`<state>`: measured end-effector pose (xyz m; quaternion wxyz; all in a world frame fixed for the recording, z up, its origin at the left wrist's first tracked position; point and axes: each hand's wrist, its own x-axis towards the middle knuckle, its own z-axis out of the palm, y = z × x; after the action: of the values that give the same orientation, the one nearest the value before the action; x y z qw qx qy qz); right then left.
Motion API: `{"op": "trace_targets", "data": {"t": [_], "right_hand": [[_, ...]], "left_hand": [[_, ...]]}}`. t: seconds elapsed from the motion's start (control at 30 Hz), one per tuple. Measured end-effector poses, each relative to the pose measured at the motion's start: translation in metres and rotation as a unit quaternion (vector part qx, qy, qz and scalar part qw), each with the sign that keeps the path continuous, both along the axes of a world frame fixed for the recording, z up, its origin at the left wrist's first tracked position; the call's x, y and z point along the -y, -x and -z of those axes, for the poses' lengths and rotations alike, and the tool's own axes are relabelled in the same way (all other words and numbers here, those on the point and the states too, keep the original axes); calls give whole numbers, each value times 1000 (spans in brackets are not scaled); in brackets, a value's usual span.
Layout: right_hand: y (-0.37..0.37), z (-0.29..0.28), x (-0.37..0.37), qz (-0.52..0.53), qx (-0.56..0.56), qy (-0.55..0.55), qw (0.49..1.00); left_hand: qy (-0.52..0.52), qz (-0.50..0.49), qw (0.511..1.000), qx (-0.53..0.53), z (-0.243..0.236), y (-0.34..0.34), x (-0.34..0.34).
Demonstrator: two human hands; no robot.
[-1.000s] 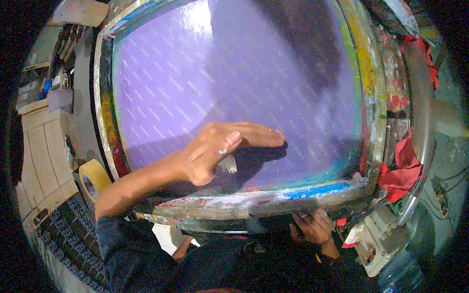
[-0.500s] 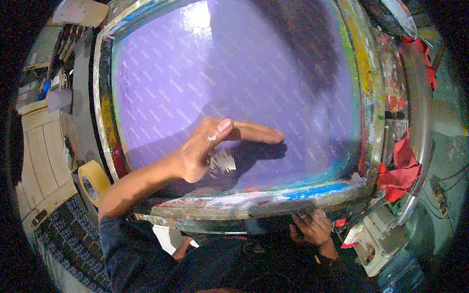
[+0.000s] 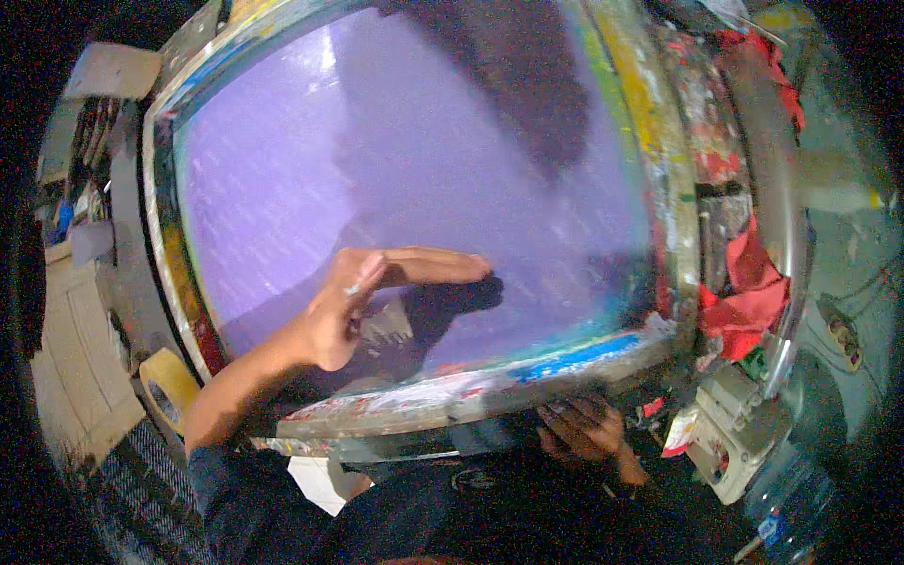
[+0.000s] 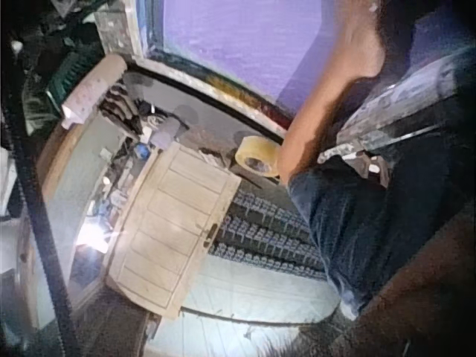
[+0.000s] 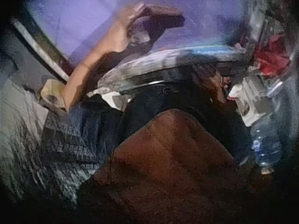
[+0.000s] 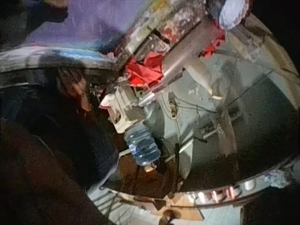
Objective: The person applies clear tape to the edges of a purple screen printing frame, smoothing it down and cutting pieces as needed. They then lift the frame, place it aside, and smooth a dark gray strip on the workbench before returning the frame to the table and using a squeegee to press the tape.
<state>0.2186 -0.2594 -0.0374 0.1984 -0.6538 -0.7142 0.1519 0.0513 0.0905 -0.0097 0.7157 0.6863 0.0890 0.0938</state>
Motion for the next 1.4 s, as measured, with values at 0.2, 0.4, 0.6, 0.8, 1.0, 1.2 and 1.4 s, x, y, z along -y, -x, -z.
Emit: {"op": "trace_targets", "data": {"t": [0.2,0.4,0.6,0.8,1.0,1.2,1.4], "right_hand": [[0,2,2,4,20,-38,999],[2,-2,-2,16,-5,-22,1000],[1,0,-5,9,5,-62,998],[2,1,-6,17,-3,-76,997],[-1,6,-7,3,1,-94,996],[-1,17,1,0,15,-111,994],[-3,21,8,-17,7,-111,994]], "left_hand": [[-45,19,999,-12,-1,-3,-1],[-45,43,996,-60,-8,-8,-2],[-62,41,997,-21,0,-8,2],[-80,44,996,-18,-5,-13,5],[-108,49,992,-48,-23,-25,4],[-331,28,943,0,-18,-37,2],[-496,56,864,-59,-8,-41,-4]]}}
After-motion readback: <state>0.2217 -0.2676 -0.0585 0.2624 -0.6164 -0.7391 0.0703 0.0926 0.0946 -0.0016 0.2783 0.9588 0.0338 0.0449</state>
